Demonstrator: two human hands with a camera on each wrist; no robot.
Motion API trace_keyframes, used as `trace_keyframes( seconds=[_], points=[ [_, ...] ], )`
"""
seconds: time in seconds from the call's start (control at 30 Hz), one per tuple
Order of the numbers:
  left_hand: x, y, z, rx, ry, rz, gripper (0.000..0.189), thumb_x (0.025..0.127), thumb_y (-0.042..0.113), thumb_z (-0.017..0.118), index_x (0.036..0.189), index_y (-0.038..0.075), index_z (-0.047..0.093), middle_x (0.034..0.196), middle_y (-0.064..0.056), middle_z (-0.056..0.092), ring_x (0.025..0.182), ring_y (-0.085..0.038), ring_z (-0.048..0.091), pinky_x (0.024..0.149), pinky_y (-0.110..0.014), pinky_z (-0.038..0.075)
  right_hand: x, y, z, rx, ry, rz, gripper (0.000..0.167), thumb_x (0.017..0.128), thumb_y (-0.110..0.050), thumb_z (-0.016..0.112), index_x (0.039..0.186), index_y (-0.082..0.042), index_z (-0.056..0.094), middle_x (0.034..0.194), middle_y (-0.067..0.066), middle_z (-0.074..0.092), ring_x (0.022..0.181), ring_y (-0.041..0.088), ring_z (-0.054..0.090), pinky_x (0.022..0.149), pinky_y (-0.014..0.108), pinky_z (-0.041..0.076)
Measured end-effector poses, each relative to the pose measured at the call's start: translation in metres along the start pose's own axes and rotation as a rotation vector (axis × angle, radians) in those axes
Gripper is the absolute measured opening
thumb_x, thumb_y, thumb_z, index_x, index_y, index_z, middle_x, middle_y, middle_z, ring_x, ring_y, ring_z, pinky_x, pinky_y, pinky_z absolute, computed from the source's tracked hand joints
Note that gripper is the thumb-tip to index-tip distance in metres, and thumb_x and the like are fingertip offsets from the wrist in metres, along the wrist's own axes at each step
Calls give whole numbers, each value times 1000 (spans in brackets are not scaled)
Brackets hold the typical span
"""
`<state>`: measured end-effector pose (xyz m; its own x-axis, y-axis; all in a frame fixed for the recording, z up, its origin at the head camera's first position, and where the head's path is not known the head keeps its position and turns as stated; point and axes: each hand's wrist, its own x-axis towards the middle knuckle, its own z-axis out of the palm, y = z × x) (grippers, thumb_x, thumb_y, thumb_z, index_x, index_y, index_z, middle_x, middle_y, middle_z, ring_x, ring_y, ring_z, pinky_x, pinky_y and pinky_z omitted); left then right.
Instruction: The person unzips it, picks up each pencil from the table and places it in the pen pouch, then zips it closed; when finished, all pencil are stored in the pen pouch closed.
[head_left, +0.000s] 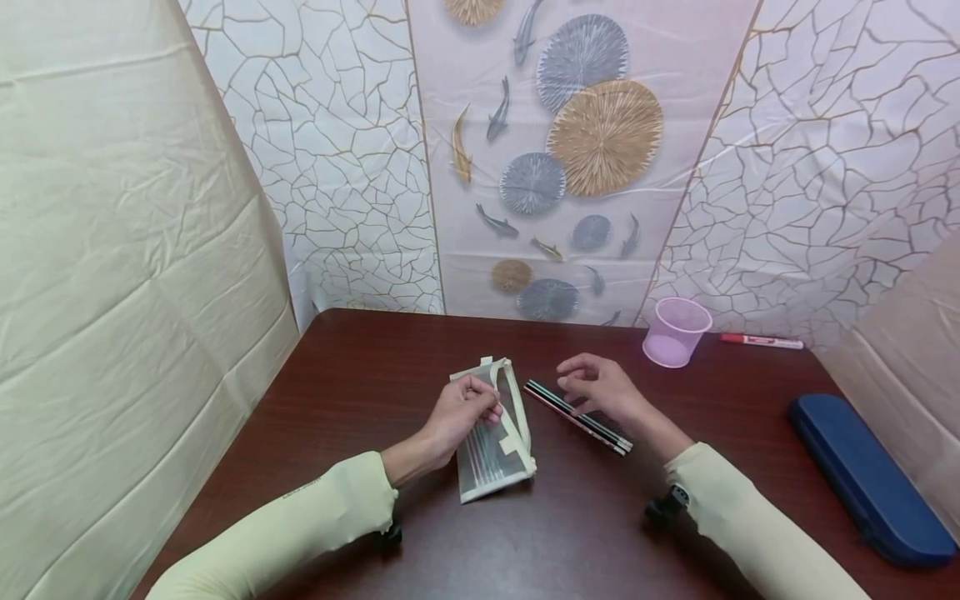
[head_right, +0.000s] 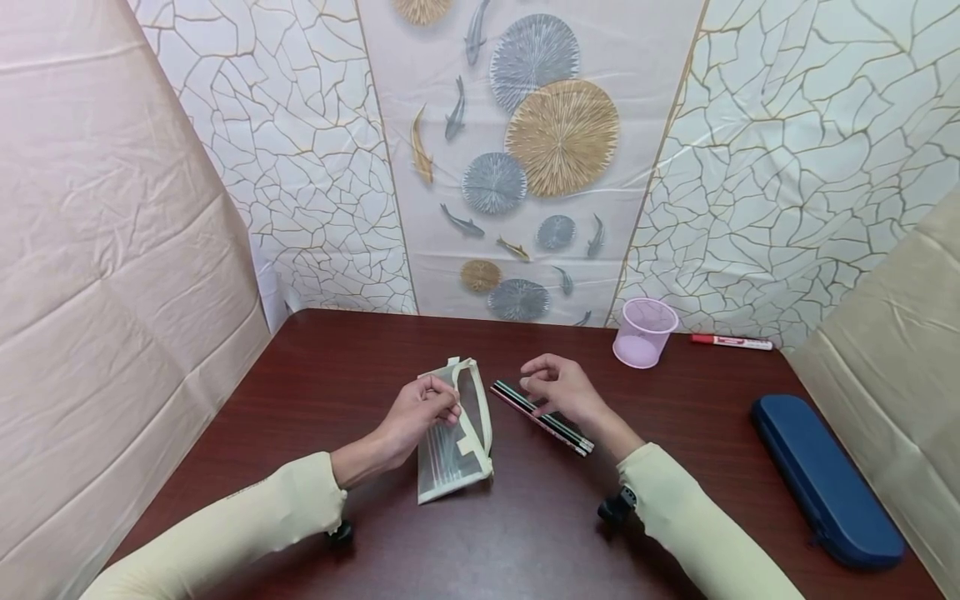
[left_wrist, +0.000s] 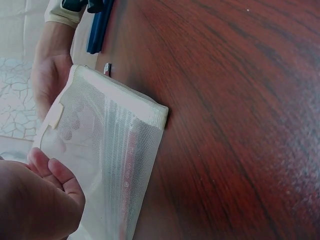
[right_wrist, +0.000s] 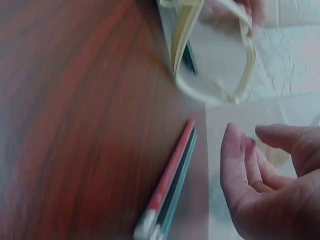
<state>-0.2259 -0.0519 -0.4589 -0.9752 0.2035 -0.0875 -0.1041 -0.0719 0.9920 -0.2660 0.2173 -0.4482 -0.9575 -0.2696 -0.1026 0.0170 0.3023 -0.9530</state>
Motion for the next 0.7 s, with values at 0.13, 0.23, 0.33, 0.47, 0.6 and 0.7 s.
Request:
trace_keyframes(
  seconds=[0.13,0.23,0.33,0.47,0.6,0.7],
  points=[
    [1,-1,0,6,-2,-1,10,97,2,61,106,-3,60,77,1,69,68,-8,67,70,-24,59,6,12,-18,-133,-13,12,41,101,-19,71,133,5,62,100,15,73,81,22,67,63,36,62],
    [1,-1,1,7,-8,-2,9,98,2,61,106,-2,60,77,1,69,68,-8,67,70,-23,59,12,23,-32,-210,-67,17,38,99,-19,73,130,1,66,95,15,71,78,21,63,59,34,59],
    [2,-1,1,7,-12,-4,8,98,3,61,105,-1,60,78,1,69,69,-8,67,71,-24,59,18,33,-43,-246,-137,22,36,97,-18,75,129,-2,69,93,13,71,79,19,64,61,34,59],
    [3,-2,1,7,-13,-2,8,98,2,61,105,-1,60,77,1,70,69,-8,67,71,-24,59,22,40,-51,-257,-211,22,36,96,-18,77,129,-4,71,100,14,75,84,17,67,67,35,61],
    [3,-3,1,9,-12,0,7,98,2,61,104,-1,60,77,1,70,68,-8,67,70,-24,59,23,41,-52,-275,-247,14,35,96,-18,78,128,-6,72,105,17,75,85,17,67,69,36,61],
    [3,-3,1,9,-10,-1,7,98,2,61,104,0,61,77,1,69,68,-8,67,70,-24,59,23,41,-50,-301,-259,7,32,95,-18,79,125,-7,74,101,18,72,84,18,64,68,37,61]
  ],
)
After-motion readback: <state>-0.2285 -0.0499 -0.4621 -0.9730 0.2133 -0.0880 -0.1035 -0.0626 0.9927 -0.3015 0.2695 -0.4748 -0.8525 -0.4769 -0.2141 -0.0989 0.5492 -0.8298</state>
